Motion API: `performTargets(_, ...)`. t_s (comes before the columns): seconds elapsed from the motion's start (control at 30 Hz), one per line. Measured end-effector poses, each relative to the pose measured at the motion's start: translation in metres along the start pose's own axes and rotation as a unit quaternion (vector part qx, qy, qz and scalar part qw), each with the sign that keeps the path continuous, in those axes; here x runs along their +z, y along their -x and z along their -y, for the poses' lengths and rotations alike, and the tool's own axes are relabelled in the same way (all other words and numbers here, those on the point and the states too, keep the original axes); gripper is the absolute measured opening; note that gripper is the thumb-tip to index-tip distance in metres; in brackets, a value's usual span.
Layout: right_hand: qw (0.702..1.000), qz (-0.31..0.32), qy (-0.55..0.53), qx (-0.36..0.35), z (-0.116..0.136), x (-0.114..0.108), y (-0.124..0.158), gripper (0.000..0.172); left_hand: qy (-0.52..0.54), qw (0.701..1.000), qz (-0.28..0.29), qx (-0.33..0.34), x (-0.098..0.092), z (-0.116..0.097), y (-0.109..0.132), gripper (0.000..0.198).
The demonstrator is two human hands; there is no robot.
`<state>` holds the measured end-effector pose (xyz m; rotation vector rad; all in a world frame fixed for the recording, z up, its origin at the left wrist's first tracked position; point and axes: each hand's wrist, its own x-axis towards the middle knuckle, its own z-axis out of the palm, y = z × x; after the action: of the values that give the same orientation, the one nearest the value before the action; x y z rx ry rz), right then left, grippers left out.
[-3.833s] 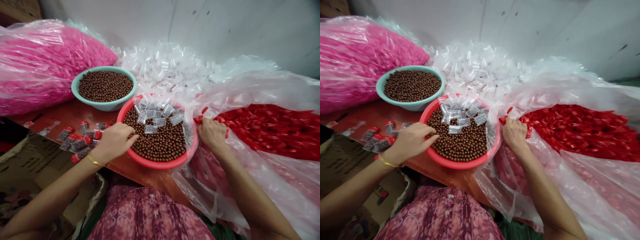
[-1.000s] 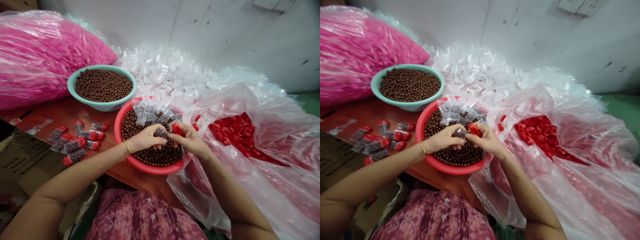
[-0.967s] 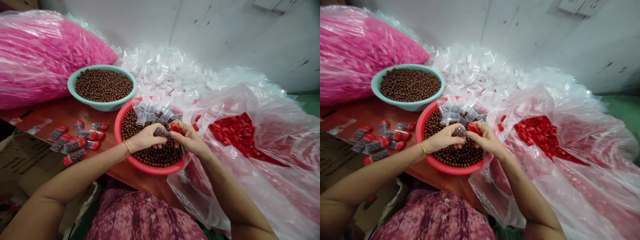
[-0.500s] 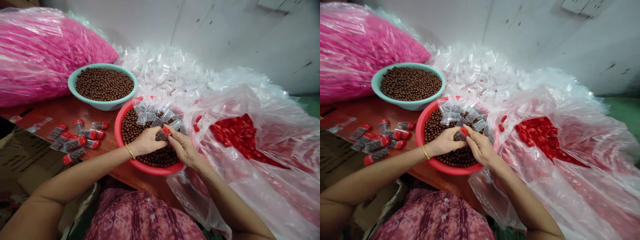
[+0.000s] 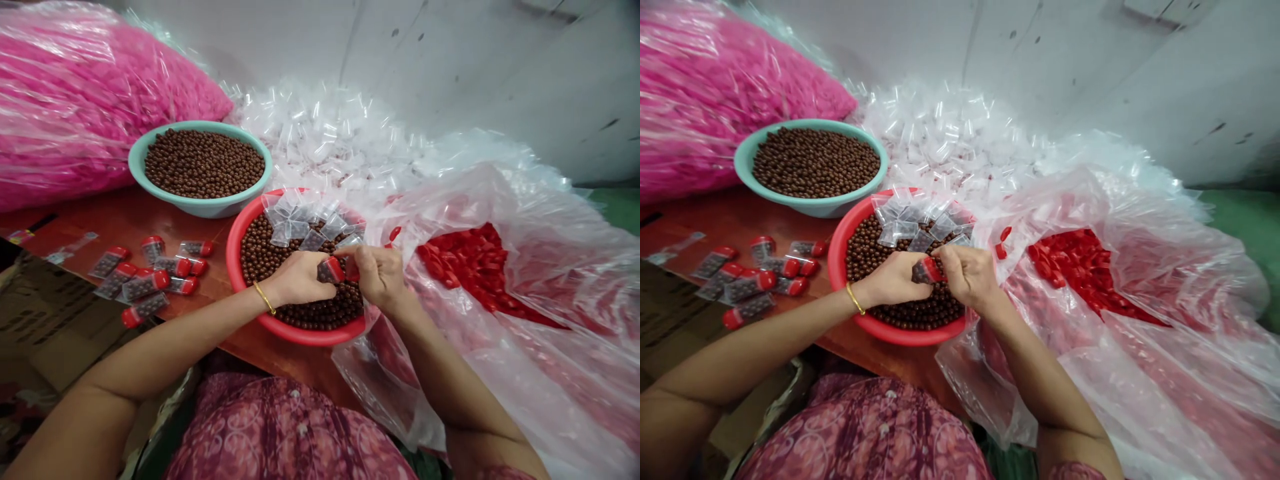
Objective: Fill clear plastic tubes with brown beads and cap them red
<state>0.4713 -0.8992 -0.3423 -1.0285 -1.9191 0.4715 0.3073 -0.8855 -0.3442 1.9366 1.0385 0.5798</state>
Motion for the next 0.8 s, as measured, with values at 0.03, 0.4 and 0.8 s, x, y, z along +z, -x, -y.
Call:
performTargets(0.03, 0.998, -0.029, -0.036, 0.032, 0.000, 0.005, -0.003, 0.049, -0.035, 0.999, 0.009, 0.004, -0.001, -0.003, 0.000, 0.011)
performTargets(0.4, 0.992, 0.075, -0.072, 0.077, 0.003, 0.037, -0.011, 0.068, -0.257, 0.963, 0.076, 0.033, 0.002, -0.005, 0.007, 0.028)
performTargets(0.8, 0.927, -0.016, 0.287, 0.239, -0.034, -0.070, -0.019, 0.036, -0.356, 0.900, -0.202, -0.149, -0.079, 0.019, 0.093, 0.023)
